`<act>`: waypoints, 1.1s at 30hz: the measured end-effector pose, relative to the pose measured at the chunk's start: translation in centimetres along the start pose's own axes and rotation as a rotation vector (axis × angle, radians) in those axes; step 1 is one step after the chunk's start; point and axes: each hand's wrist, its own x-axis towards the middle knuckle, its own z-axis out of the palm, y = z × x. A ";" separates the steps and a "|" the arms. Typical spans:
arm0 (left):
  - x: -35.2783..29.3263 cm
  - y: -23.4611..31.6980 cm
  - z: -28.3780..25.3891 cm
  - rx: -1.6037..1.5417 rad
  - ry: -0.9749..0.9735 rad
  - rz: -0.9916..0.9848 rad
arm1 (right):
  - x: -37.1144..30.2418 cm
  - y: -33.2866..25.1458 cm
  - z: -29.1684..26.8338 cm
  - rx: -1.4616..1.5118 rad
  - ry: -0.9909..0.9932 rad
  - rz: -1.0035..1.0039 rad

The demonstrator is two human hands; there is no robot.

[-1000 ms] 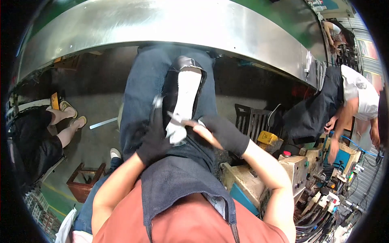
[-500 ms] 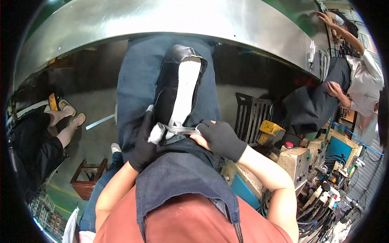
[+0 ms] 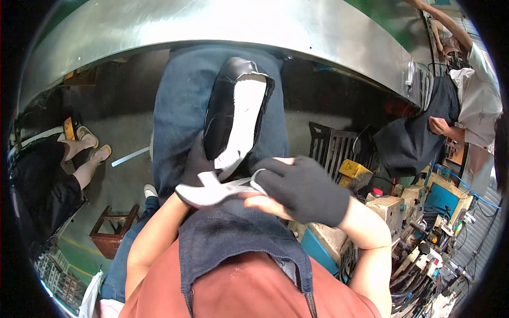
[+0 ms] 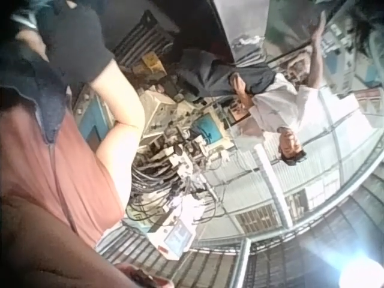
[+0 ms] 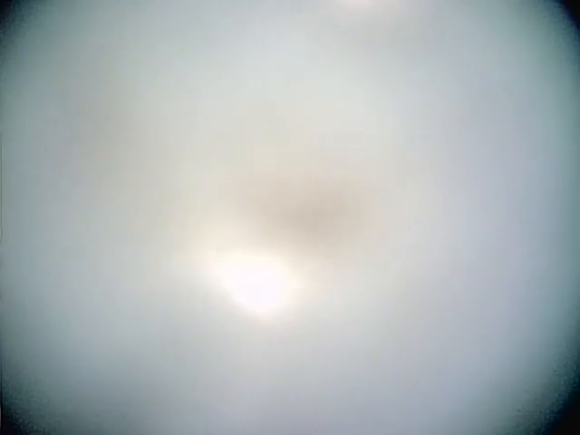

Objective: Pulling shoe uppers over lasts and securing them at a factory workstation.

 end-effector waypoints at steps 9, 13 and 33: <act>-1.1 -2.8 -2.2 -0.208 -0.117 -0.322 | -5.0 5.1 6.6 0.320 0.005 0.393; -0.6 -3.5 0.7 0.013 0.062 -0.035 | -3.3 -0.1 5.9 0.179 -0.007 0.191; -1.5 -5.0 -0.6 0.279 -0.110 0.145 | -1.1 3.9 9.4 -0.182 0.097 -0.142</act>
